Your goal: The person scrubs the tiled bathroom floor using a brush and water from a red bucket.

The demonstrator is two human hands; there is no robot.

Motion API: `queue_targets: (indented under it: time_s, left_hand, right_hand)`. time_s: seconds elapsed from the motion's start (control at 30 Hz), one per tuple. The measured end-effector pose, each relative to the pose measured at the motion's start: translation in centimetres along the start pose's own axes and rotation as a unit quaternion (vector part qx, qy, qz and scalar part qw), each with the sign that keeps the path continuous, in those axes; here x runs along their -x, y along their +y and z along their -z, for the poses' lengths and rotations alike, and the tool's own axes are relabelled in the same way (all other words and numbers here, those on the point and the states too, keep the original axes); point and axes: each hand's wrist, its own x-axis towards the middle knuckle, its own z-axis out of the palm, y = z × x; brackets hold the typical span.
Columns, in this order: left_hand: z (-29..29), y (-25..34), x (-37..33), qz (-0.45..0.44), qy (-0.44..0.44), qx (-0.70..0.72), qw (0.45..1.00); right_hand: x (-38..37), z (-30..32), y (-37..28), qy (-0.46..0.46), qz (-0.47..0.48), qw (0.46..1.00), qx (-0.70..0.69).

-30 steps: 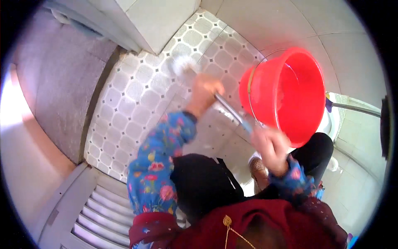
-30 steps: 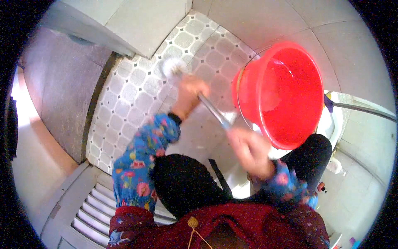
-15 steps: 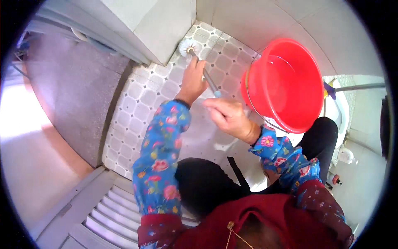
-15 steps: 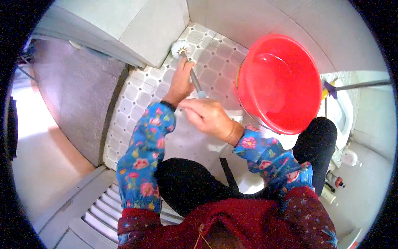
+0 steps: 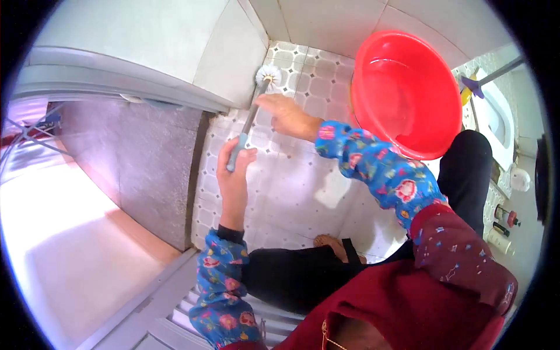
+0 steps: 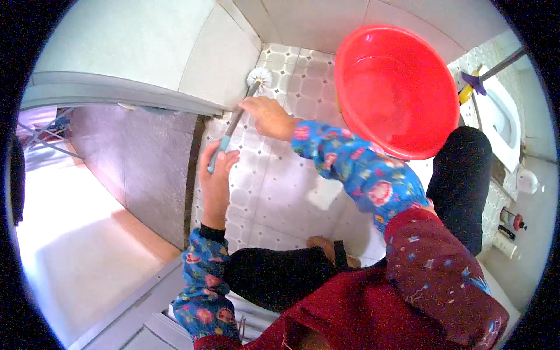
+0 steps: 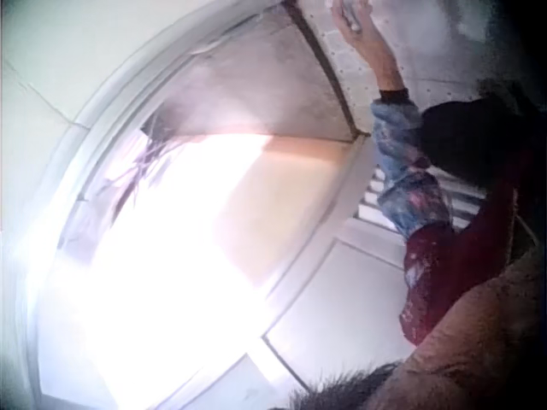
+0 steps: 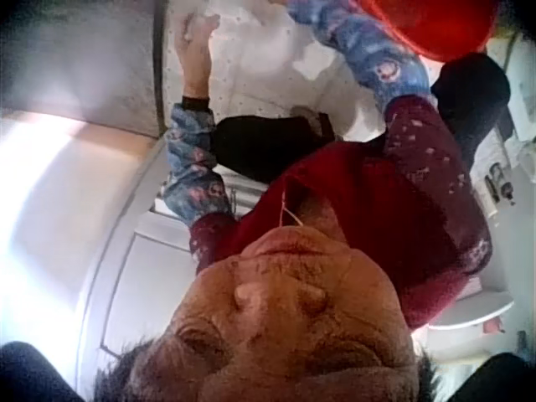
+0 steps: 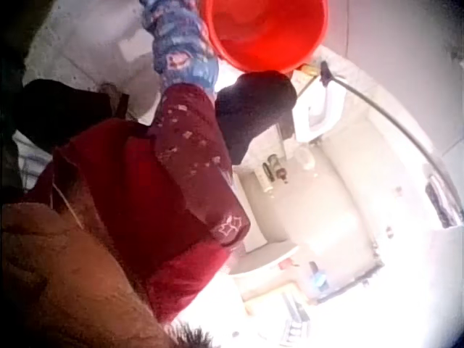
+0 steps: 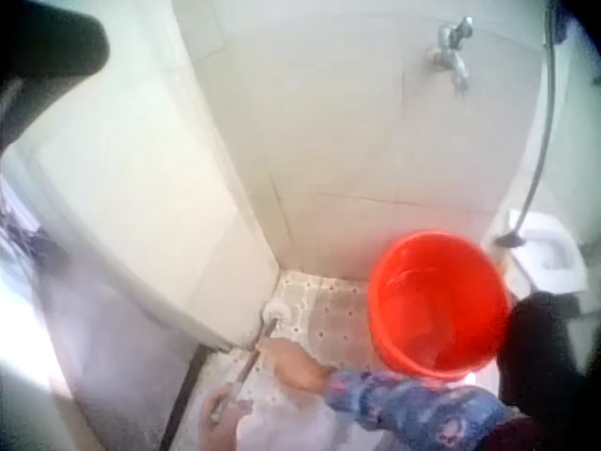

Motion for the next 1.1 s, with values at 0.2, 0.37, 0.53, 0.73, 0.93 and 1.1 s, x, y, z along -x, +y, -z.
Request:
queue_targets:
  time_s: [0.2, 0.37, 0.53, 0.73, 0.93, 1.1]
  left_hand:
    - [-1.2, -0.5, 1.1, 0.032, 0.05, 0.138, 0.989]
    - [0.2, 1.2, 2.8, 0.056, 0.149, 0.137, 0.978]
    - [0.3, 0.4, 1.3, -0.027, 0.201, 0.11, 0.973]
    - [1.8, -1.2, -0.9, -0.001, 0.261, 0.166, 0.951]
    - [1.6, -1.7, 0.7, 0.083, 0.287, 0.152, 0.942]
    - [2.4, -0.5, 3.2, 0.078, 0.352, 0.219, 0.907]
  right_hand:
    - [-2.6, -5.6, 2.2, -0.116, -0.031, 0.991, 0.051]
    - [-4.2, -6.7, -0.3, -0.238, 0.039, 0.969, 0.053]
    - [-5.4, -6.8, -0.2, -0.276, 0.02, 0.953, 0.122]
    - [-5.2, -8.5, 0.0, -0.118, -0.045, 0.986, 0.109]
    - [-2.8, -10.8, 0.1, -0.086, -0.066, 0.987, 0.116]
    - [-2.3, -10.9, -3.6, -0.178, -0.054, 0.98, 0.076]
